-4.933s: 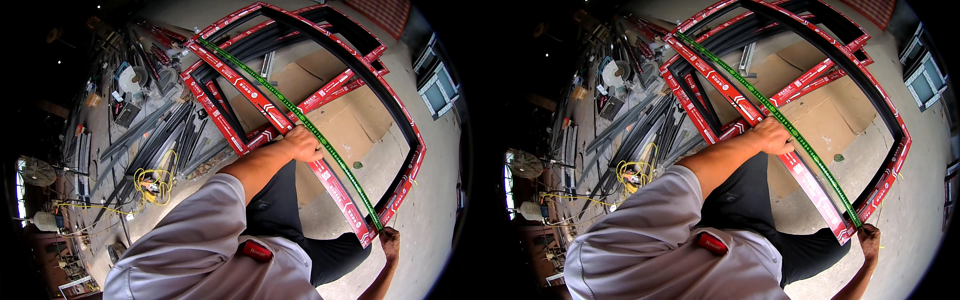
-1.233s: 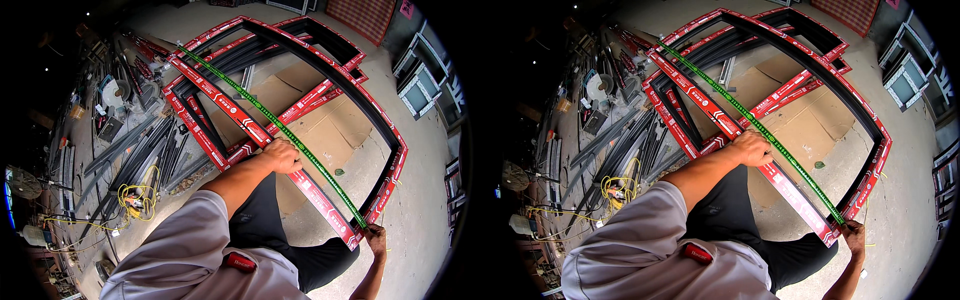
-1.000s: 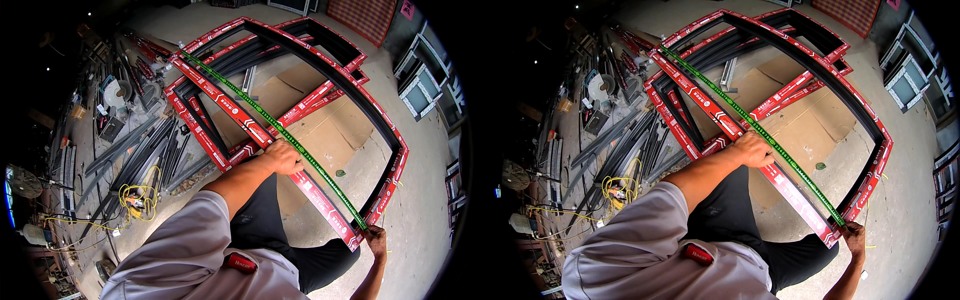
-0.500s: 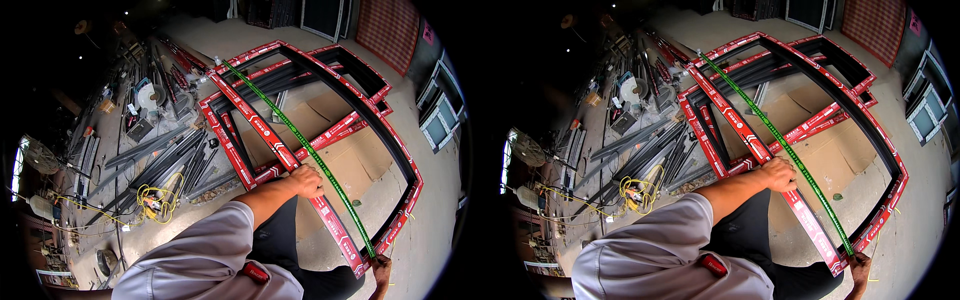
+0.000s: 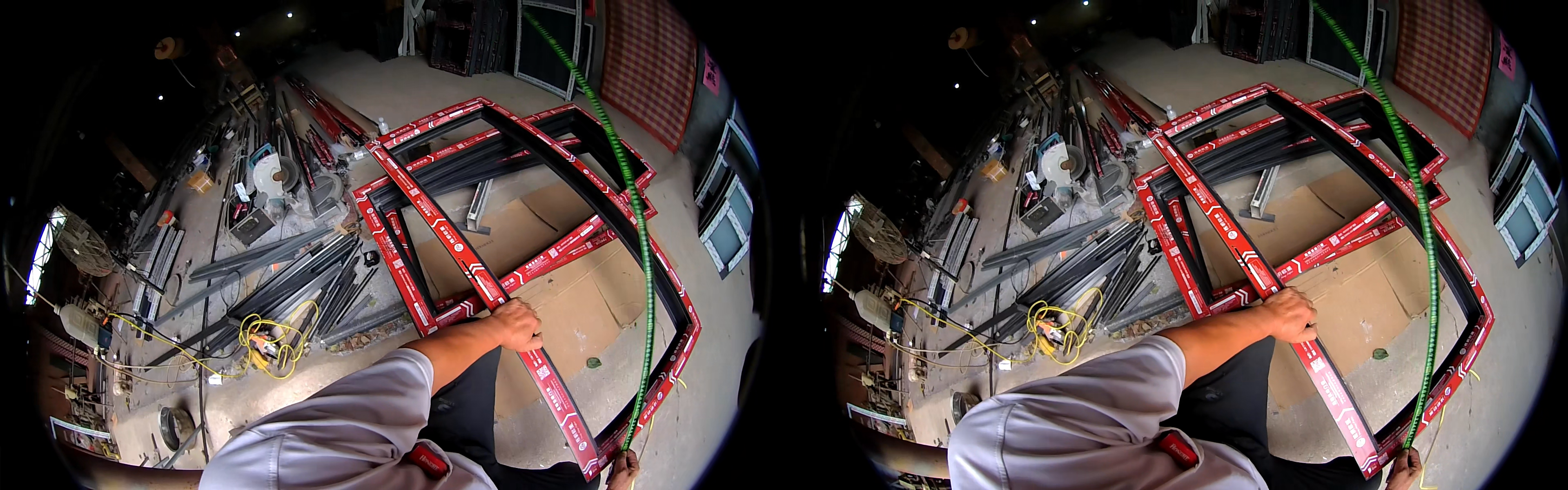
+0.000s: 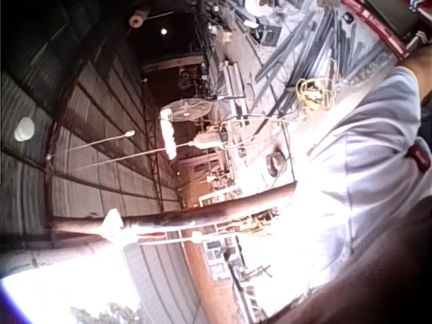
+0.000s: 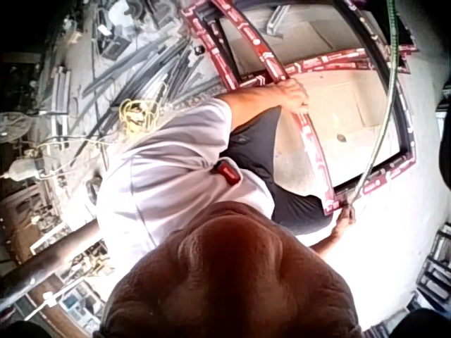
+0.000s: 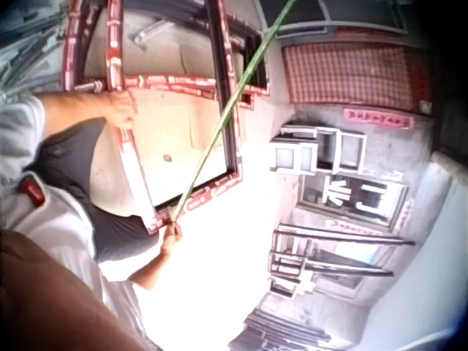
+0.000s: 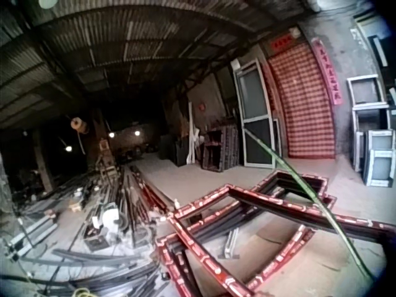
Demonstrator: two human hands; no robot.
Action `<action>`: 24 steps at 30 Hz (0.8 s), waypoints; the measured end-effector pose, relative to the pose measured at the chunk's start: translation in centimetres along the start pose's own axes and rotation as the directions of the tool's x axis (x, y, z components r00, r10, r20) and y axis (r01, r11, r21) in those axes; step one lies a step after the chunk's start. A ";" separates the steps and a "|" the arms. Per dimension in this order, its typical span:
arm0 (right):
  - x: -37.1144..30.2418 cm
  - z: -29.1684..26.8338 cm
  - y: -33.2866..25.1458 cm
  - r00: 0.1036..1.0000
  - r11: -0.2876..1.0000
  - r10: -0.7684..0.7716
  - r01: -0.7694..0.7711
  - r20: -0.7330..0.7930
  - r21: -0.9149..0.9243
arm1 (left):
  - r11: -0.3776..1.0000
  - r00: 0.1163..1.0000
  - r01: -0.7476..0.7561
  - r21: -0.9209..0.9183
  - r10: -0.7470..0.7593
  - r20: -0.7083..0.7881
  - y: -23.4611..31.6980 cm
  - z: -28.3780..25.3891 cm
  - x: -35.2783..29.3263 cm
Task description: The person uses a green tape measure to measure a long metal rod and then measures the sides and diagonals of a red window frame on the floor. The person adjusts the tape measure multiple times to record different dimensions.
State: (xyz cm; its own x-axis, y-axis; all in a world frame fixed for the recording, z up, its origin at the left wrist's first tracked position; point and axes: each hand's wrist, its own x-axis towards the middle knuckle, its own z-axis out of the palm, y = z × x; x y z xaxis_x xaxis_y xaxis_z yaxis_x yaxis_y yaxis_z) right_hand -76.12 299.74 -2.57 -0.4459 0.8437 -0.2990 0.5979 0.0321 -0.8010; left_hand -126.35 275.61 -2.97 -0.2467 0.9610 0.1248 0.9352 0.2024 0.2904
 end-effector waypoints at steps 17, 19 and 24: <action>-0.3 5.2 10.8 0.576 0.892 0.284 0.135 -0.766 0.432 | 0.998 0.995 0.030 0.046 -0.034 0.089 -0.5 0.4 -0.3; -0.3 5.5 10.3 0.523 0.866 0.299 0.203 -0.798 0.458 | 0.998 0.994 0.027 0.049 -0.032 0.103 -0.6 0.1 -0.1; 0.4 5.8 9.1 0.529 0.928 0.259 0.097 -0.808 0.360 | 0.999 0.999 0.002 0.039 -0.004 0.046 -0.3 -1.2 1.2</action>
State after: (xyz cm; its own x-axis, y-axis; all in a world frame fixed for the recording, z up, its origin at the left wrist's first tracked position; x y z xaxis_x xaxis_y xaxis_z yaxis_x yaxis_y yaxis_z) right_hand -74.73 297.28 -12.94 0.4573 0.8877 0.0538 0.2714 -0.0817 -0.9590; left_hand -127.18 276.48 -1.75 -0.2382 0.9679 0.0799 0.9440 0.2114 0.2532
